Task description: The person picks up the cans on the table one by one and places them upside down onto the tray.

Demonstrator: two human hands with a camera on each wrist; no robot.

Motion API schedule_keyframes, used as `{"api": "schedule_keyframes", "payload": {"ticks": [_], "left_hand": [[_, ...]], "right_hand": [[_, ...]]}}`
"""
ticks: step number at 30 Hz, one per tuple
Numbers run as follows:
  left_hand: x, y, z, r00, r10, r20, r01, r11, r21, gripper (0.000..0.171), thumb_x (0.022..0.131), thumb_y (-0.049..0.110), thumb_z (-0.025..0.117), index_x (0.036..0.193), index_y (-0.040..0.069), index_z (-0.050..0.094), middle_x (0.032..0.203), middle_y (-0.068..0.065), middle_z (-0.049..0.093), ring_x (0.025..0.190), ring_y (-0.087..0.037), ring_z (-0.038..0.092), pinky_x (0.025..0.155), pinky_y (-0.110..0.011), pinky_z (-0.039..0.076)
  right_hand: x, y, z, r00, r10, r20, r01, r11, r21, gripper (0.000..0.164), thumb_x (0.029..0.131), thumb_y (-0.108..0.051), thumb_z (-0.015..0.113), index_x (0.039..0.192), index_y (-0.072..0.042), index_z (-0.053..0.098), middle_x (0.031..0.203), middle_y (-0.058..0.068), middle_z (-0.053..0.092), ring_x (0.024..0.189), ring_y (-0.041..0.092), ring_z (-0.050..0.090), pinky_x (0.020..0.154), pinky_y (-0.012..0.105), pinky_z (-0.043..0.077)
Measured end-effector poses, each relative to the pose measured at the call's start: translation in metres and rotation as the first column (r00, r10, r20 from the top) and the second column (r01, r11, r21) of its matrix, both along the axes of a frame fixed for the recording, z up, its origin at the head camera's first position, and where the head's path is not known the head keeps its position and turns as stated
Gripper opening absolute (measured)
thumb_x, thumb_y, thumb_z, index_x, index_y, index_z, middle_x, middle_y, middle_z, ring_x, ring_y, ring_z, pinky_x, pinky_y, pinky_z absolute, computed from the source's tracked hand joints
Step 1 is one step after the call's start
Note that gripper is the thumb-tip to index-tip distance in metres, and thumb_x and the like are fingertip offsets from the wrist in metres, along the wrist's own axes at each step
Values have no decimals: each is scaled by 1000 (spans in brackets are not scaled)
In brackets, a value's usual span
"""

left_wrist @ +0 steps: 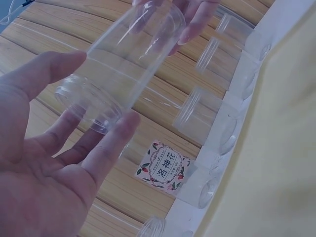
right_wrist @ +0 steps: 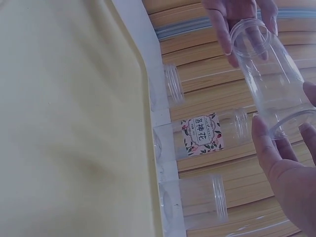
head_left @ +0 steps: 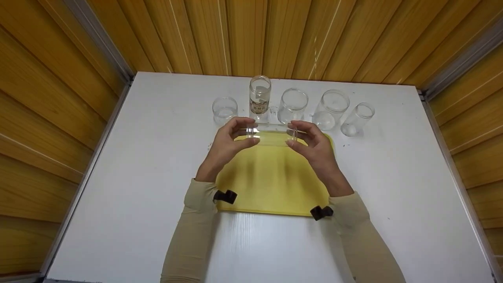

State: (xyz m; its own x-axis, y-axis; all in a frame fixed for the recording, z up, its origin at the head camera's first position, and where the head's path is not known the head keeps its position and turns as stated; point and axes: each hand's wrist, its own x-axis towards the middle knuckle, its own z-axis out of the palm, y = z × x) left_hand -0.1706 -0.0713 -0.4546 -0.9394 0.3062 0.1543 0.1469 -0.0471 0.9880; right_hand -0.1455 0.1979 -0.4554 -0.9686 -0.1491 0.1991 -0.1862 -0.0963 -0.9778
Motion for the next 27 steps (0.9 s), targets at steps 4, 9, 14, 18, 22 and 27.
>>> {"api": "schedule_keyframes", "payload": {"ticks": [4,9,14,18,22,27], "left_hand": [[-1,-1,0,1000,-7,18,7,1000,-17,55,93,14,82,142,4,60,138,-11,65,127,-25,63,99,-41,56],[-3,-3,0,999,-12,30,14,999,-48,57,94,15,82,145,4,58,140,-10,65,129,-25,61,101,-40,55],[-5,-7,-3,1000,-5,25,6,998,-55,56,96,15,79,146,3,57,141,-11,64,131,-27,61,101,-41,55],[-6,-11,-4,1000,16,17,-14,996,-85,54,97,17,78,146,2,58,141,-12,64,132,-30,61,103,-41,54],[-9,-16,-4,999,42,7,-41,991,-125,55,97,18,78,146,1,58,140,-12,65,132,-29,60,104,-41,53],[-16,-22,-3,997,69,-24,-72,981,-180,55,97,18,78,145,1,58,142,-18,64,131,-27,60,107,-43,49]], "right_hand": [[1,2,0,1000,-5,0,5,1000,8,48,96,5,73,142,2,59,140,17,60,135,45,54,97,33,56],[1,6,1,1000,-27,3,27,999,39,48,96,4,74,142,1,59,140,16,60,132,33,59,98,32,56],[1,13,2,999,-49,4,49,997,61,49,96,4,74,142,2,59,141,15,61,131,32,58,98,31,55],[-1,20,4,998,-68,4,68,995,78,49,95,3,76,142,1,60,139,14,61,131,34,57,97,31,55],[-2,26,5,997,-79,7,77,992,101,51,95,2,77,142,0,60,141,12,60,131,34,56,96,30,55],[-3,34,6,996,-88,10,86,988,124,51,95,3,77,143,1,59,142,11,59,132,33,56,96,29,54]]}}
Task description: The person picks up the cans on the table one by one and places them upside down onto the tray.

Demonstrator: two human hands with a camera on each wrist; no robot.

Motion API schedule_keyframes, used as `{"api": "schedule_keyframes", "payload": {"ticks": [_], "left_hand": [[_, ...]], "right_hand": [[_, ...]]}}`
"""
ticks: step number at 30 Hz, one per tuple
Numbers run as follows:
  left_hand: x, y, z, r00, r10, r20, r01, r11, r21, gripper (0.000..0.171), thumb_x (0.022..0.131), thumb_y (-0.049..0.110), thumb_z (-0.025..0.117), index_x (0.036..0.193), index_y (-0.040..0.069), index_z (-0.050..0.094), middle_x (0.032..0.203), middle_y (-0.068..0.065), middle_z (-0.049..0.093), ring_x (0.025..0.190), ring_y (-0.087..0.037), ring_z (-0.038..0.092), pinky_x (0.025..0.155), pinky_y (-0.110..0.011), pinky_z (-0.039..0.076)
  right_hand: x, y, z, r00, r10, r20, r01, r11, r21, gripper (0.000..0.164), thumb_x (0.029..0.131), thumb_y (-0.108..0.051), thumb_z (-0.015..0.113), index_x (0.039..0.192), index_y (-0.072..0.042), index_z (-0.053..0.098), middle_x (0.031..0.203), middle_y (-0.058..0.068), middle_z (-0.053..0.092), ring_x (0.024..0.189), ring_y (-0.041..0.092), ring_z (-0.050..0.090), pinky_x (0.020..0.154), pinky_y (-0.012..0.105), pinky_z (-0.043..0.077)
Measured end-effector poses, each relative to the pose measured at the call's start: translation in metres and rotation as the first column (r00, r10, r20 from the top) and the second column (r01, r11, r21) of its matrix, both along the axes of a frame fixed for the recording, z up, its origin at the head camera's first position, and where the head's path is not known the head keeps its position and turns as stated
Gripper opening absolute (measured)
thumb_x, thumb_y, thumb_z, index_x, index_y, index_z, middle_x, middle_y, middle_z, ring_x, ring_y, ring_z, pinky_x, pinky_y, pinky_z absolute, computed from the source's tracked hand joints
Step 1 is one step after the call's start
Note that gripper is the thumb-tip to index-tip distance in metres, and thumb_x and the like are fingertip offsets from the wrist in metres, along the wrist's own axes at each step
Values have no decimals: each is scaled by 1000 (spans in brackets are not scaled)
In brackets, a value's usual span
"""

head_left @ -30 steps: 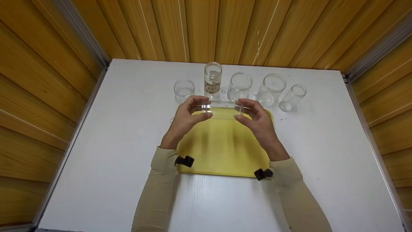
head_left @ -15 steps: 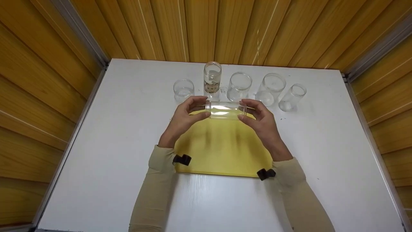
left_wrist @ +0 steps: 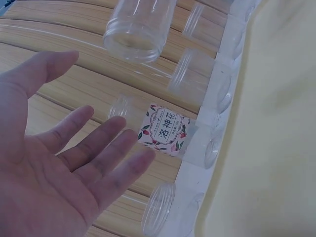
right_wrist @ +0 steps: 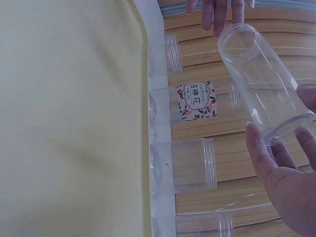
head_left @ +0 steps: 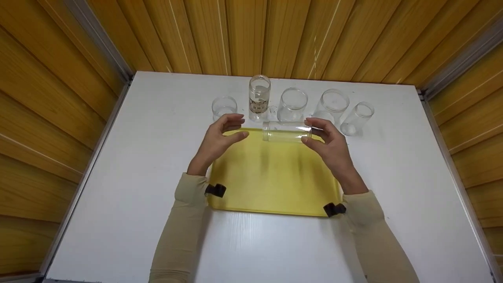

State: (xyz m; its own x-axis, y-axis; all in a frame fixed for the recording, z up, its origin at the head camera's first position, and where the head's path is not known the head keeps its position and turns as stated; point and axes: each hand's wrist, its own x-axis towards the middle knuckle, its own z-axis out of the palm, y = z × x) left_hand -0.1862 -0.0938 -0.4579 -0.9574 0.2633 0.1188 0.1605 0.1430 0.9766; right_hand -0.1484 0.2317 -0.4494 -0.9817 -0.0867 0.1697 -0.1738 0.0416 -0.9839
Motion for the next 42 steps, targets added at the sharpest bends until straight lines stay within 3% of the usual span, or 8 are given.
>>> {"api": "schedule_keyframes", "payload": {"ticks": [5,13,18,25,32,36,42], "left_hand": [[-7,-5,0,998,60,-22,-61,994,-87,54,96,20,79,143,3,60,144,-13,62,133,-30,58,110,-43,47],[-19,-11,-6,987,150,-58,-158,967,-201,57,95,26,80,145,6,60,147,-13,60,138,-34,53,109,-55,46],[-27,-15,-8,977,184,-104,-206,943,-262,58,95,24,79,146,4,59,148,-15,59,140,-34,51,113,-55,42],[-36,-21,-13,971,186,-154,-229,910,-345,58,96,23,78,146,2,58,147,-18,58,140,-35,51,115,-50,40],[-37,-25,-17,971,191,-144,-235,881,-411,60,96,23,78,148,2,57,151,-20,55,142,-37,49,117,-50,38],[-35,-27,-20,967,191,-169,-249,846,-471,59,97,23,77,148,1,56,150,-21,55,140,-36,50,114,-50,41],[-32,-29,-24,946,209,-247,-317,754,-576,56,98,23,77,146,1,59,141,-21,61,126,-37,58,97,-52,53]], "right_hand": [[0,7,-1,1000,-16,8,15,999,51,52,95,3,76,143,2,58,145,15,57,132,31,55,99,28,53],[2,18,-1,999,-42,25,38,990,139,51,96,-3,78,144,0,59,145,10,57,132,26,55,99,26,53],[2,22,-1,999,-31,5,30,983,183,54,96,-4,79,145,1,58,147,15,55,133,33,53,100,27,53],[3,24,-1,999,-38,-3,37,960,276,56,96,-6,79,147,1,57,147,12,54,129,28,52,98,24,51],[4,26,-2,999,-37,-4,36,928,370,55,98,-8,78,148,-3,57,146,14,52,129,27,51,98,23,51],[4,28,-2,999,-36,-22,42,907,420,53,98,-8,78,147,-4,59,143,15,53,130,28,53,102,37,53],[3,28,-4,997,-40,-67,67,869,490,53,96,-3,78,146,-4,59,140,16,53,128,31,54,100,50,54]]}}
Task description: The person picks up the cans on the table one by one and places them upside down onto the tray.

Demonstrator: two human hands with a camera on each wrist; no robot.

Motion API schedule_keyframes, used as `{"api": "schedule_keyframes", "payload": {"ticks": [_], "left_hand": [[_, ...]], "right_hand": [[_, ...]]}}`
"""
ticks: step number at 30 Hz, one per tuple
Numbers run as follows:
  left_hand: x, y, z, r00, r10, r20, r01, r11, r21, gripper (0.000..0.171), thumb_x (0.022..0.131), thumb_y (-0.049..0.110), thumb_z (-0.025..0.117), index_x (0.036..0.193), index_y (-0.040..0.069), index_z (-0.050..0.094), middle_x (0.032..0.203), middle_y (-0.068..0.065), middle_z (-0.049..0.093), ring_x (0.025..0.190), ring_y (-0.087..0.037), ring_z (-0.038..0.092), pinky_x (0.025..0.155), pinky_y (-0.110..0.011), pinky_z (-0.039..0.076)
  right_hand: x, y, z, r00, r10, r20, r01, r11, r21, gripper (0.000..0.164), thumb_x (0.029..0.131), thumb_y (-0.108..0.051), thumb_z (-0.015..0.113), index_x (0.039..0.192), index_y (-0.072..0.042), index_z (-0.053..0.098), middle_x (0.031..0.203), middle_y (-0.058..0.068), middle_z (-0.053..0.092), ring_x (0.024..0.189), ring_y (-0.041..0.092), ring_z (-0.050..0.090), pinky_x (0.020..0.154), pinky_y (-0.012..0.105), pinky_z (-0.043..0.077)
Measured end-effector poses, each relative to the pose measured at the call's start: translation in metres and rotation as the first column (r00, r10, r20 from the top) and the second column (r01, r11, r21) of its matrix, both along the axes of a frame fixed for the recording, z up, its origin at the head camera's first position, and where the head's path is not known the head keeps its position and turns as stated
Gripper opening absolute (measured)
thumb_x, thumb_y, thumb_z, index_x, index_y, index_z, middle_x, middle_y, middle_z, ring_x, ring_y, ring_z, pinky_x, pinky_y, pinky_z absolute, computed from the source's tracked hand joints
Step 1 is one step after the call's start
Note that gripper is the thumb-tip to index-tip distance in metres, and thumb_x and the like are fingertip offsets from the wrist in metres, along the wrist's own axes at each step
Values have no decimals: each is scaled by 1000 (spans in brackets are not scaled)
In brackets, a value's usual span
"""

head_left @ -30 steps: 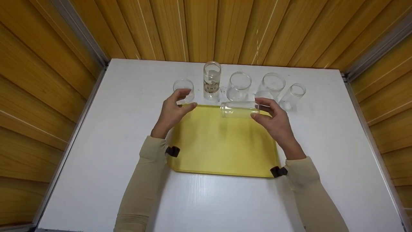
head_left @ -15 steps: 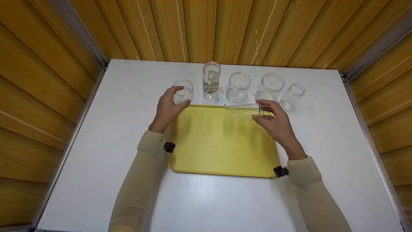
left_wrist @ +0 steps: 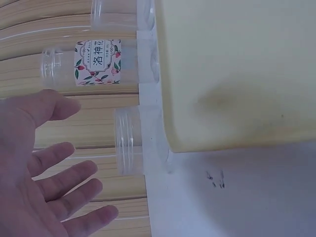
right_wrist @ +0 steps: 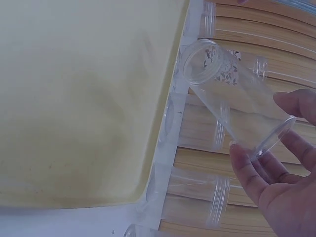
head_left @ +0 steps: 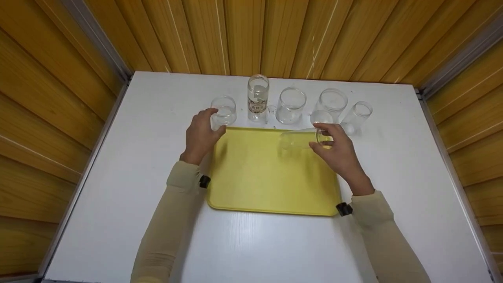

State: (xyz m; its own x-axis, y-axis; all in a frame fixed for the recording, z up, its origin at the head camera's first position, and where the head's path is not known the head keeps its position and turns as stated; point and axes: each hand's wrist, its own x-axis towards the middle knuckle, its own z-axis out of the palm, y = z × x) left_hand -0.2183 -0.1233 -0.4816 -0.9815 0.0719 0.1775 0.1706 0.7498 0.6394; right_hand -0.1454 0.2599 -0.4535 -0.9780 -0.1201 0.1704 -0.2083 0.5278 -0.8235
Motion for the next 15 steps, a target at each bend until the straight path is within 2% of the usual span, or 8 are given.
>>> {"api": "schedule_keyframes", "payload": {"ticks": [7,10,15], "left_hand": [[3,-4,-5,1000,16,7,-15,995,-103,48,97,25,73,135,-4,66,129,-24,67,114,-39,63,82,-52,58],[4,-6,-9,999,6,45,1,989,-148,48,97,26,70,133,-5,67,126,-24,67,113,-40,63,79,-53,59],[6,-8,-13,990,0,139,26,982,-188,50,98,29,68,134,-4,66,128,-25,65,117,-41,60,83,-54,58]], "right_hand": [[0,0,-1,999,-11,-45,15,996,93,53,93,1,78,144,-2,61,139,19,54,128,37,54,99,56,54],[-1,1,-2,998,-4,-64,11,993,118,53,93,3,78,143,0,61,138,21,54,128,40,54,98,59,53],[-2,3,-2,996,14,-86,1,985,172,53,92,4,78,142,3,61,138,23,54,127,38,54,94,56,54]]}}
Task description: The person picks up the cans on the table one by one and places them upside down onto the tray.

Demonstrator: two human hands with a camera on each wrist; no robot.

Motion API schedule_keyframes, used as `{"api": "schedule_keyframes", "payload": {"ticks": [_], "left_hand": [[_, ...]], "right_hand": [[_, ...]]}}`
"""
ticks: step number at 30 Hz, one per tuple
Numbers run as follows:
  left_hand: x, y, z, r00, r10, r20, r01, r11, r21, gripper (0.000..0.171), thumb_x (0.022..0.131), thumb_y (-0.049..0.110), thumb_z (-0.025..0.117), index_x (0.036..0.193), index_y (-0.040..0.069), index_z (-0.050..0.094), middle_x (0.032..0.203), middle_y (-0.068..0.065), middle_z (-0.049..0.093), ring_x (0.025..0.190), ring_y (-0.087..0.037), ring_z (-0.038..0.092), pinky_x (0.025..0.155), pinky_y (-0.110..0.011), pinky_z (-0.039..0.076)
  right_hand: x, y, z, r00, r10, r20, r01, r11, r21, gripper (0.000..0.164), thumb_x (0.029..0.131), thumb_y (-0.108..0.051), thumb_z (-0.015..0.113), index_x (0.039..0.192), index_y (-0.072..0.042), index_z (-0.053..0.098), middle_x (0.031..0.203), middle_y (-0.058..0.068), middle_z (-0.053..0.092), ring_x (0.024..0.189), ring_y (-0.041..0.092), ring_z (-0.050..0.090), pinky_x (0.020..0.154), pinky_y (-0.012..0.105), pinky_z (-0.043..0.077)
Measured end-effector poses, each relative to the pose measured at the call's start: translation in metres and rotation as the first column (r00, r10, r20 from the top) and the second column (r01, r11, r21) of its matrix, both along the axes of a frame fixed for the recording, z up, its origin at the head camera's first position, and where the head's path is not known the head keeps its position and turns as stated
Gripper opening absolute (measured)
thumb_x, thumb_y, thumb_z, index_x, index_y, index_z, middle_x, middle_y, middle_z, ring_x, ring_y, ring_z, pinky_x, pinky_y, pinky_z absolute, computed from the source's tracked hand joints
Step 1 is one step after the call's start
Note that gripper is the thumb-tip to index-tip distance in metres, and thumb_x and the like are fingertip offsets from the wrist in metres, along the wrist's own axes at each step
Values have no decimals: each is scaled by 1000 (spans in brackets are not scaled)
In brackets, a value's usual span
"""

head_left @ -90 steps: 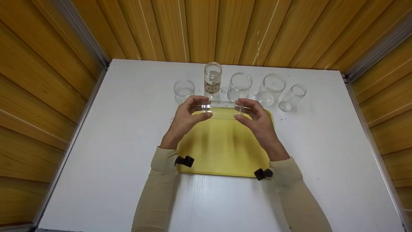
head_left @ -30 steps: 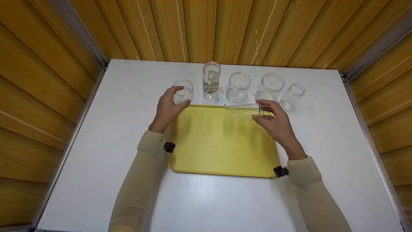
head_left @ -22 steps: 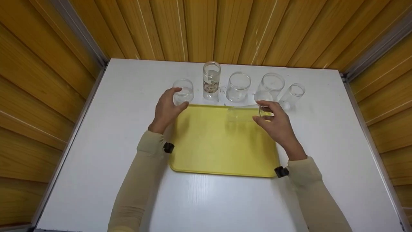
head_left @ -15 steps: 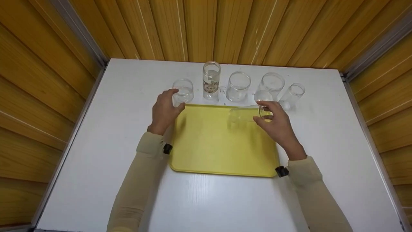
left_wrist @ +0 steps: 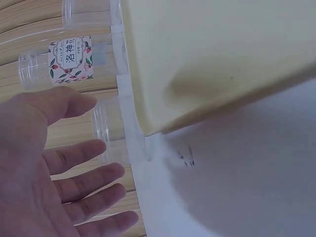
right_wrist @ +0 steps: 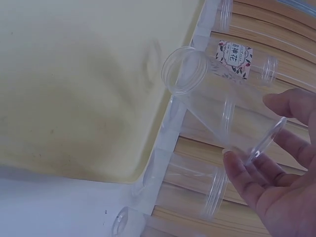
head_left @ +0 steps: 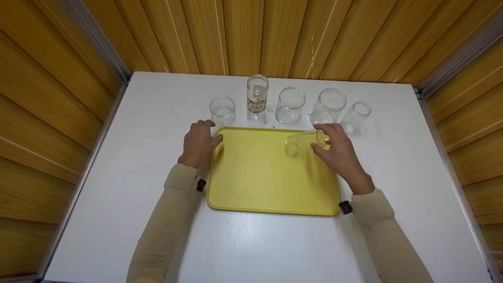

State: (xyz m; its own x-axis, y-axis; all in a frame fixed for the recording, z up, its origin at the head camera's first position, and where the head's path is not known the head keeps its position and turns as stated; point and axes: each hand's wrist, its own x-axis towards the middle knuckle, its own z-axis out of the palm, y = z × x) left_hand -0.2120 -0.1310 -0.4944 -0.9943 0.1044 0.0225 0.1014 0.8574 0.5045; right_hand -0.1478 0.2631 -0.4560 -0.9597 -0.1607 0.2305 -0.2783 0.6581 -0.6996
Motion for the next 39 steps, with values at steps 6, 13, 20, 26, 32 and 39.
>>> {"api": "schedule_keyframes", "payload": {"ticks": [6,13,20,26,32,39], "left_hand": [[1,-3,-5,999,-1,47,2,1000,-21,51,99,31,69,134,-5,66,131,-26,64,119,-42,59,89,-55,56],[2,-4,-12,997,-29,75,35,996,-77,50,101,28,65,138,-6,65,130,-28,64,119,-44,60,91,-56,56],[3,-5,-19,993,-54,105,65,993,-95,47,101,25,64,138,-6,64,131,-29,63,121,-45,60,95,-57,55],[4,-4,-21,994,-63,87,72,992,-105,37,100,21,62,123,-7,68,117,-27,65,109,-43,62,85,-57,56],[4,-5,-24,995,-69,77,78,989,-128,26,100,20,61,108,-4,68,110,-24,63,102,-42,61,81,-57,55],[4,-6,-28,994,-69,85,79,990,-118,35,101,19,63,126,-5,67,124,-26,62,114,-43,59,91,-58,53]], "right_hand": [[-3,1,4,1000,10,-28,-8,998,68,53,90,4,78,141,4,62,136,27,54,125,39,56,92,53,53],[-5,1,9,999,20,-28,-16,989,149,51,92,2,77,141,4,62,133,28,54,121,43,55,95,56,50],[-4,2,14,1000,28,-3,-26,976,214,50,94,-1,74,142,4,60,133,30,52,126,48,50,100,62,47],[-5,4,15,999,29,19,-33,963,268,50,95,-3,72,143,4,60,133,31,52,127,51,49,96,63,48],[-5,5,17,999,24,39,-35,954,297,49,96,-4,70,143,3,60,135,32,52,128,51,48,93,63,49],[-5,5,21,997,11,77,-34,950,309,50,97,-5,69,145,1,60,138,31,50,128,50,48,94,63,49]]}}
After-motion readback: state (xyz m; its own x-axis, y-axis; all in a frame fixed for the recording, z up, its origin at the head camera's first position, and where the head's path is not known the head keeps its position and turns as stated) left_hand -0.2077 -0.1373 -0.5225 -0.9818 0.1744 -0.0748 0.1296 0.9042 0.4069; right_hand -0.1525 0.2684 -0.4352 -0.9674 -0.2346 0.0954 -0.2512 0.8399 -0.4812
